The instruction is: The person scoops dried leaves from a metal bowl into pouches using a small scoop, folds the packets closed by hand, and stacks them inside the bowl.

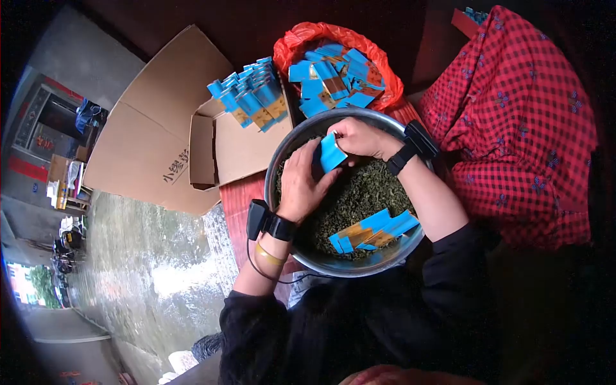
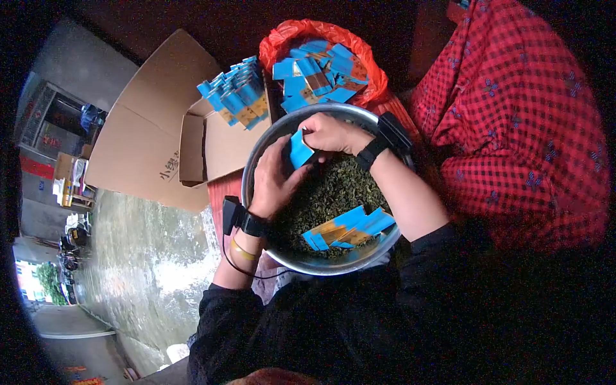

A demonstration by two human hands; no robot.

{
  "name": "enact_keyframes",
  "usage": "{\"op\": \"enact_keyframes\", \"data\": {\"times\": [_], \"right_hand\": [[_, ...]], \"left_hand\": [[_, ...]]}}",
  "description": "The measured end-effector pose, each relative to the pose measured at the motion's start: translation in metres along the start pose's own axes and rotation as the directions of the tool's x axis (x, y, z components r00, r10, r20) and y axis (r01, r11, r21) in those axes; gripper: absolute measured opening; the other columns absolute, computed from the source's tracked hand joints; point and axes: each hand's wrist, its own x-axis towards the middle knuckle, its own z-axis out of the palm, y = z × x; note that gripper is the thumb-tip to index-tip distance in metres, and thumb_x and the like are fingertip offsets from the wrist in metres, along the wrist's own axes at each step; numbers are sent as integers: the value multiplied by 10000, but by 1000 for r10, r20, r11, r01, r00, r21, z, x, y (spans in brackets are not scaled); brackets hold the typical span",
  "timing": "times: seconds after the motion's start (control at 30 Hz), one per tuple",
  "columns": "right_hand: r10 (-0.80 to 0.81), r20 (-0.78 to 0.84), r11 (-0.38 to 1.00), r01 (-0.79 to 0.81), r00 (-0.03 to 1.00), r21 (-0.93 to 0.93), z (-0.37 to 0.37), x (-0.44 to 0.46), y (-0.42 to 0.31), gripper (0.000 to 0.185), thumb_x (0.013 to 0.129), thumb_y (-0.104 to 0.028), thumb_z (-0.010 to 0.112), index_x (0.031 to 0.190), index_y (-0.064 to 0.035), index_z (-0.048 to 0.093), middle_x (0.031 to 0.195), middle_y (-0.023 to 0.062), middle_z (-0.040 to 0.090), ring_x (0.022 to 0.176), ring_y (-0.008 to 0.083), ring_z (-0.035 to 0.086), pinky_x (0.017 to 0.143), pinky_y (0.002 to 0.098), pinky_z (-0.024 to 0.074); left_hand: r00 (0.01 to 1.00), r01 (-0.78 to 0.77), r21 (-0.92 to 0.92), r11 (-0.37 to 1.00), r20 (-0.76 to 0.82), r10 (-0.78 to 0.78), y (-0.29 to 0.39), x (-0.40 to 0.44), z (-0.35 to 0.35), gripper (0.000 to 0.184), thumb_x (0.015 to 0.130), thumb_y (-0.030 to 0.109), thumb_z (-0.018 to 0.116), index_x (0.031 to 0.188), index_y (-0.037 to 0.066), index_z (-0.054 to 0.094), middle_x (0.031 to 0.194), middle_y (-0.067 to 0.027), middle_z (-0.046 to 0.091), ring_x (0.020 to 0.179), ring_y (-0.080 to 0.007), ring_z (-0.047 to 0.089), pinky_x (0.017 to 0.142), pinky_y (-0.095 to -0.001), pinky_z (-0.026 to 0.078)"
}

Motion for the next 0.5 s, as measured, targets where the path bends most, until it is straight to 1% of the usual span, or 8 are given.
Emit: {"op": "enact_keyframes", "data": {"times": [0.07, 0.23, 0.3, 0.33, 0.4, 0.43, 0.47, 0.5], "right_hand": [[13, -40, 981, -21, 999, -191, -2, 1, 1, 109, 801, -95, 528, 801, -13, 599, 653, 32, 578, 482, 121, 555, 449, 258, 476], [7, 41, 976, 2, 999, -218, -4, 1, 7, 126, 810, -130, 556, 791, -14, 602, 643, 25, 577, 484, 127, 563, 433, 272, 451], [17, 39, 964, -6, 999, -268, -7, 5, 11, 161, 833, -180, 587, 796, -24, 604, 642, 12, 576, 492, 119, 563, 451, 274, 446], [-20, 39, 957, 30, 999, -289, -10, 8, 14, 206, 861, -235, 604, 808, -37, 606, 655, 0, 579, 513, 104, 561, 476, 265, 449], [-163, 16, 967, 162, 987, -197, -14, 5, 8, 246, 875, -280, 618, 824, -39, 609, 664, -8, 585, 536, 86, 555, 486, 255, 446], [-91, -26, 984, 86, 996, -154, -19, 0, 4, 298, 869, -336, 643, 834, -41, 616, 671, -5, 596, 555, 81, 552, 499, 243, 437], [-85, -91, 987, 72, 992, -140, -25, 2, 8, 352, 860, -374, 654, 841, -24, 614, 681, -8, 601, 581, 76, 557, 519, 246, 444], [-167, -156, 947, 113, 974, -302, -32, 7, 16, 329, 849, -360, 660, 849, -34, 617, 694, 11, 619, 603, 117, 584, 541, 272, 459]], "left_hand": [[999, -35, 16, 999, -6, 35, 0, 0, -2, 604, 717, 211, 754, 1227, 36, 482, 1121, -173, 581, 1015, -354, 544, 877, -431, 428], [999, -7, 33, 999, 36, 6, 4, 0, -4, 562, 712, 207, 758, 1185, 37, 506, 1092, -166, 589, 1008, -353, 549, 868, -430, 433], [999, 12, 35, 999, 49, -14, 0, -2, -2, 555, 714, 210, 758, 1180, 38, 509, 1084, -167, 590, 1006, -355, 550, 864, -430, 435], [1000, 13, 20, 1000, 3, -13, -4, -2, -1, 553, 717, 214, 758, 1178, 39, 509, 1080, -169, 590, 1006, -360, 550, 864, -430, 436], [995, 46, 10, 999, -84, -45, -6, -2, 0, 536, 721, 207, 761, 1167, 40, 515, 1068, -174, 591, 1002, -368, 555, 862, -426, 442], [990, 79, -51, 996, -113, -84, -6, -2, 0, 527, 718, 196, 764, 1158, 39, 521, 1062, -175, 593, 996, -366, 560, 861, -421, 447], [983, 108, -110, 988, -140, -123, -5, -2, 0, 518, 714, 186, 766, 1149, 38, 527, 1055, -176, 595, 991, -364, 565, 859, -416, 452], [979, 164, -98, 981, -103, -174, -5, -2, -2, 554, 744, 187, 776, 1192, 4, 506, 1087, -189, 610, 1006, -266, 601, 875, -341, 466]]}}
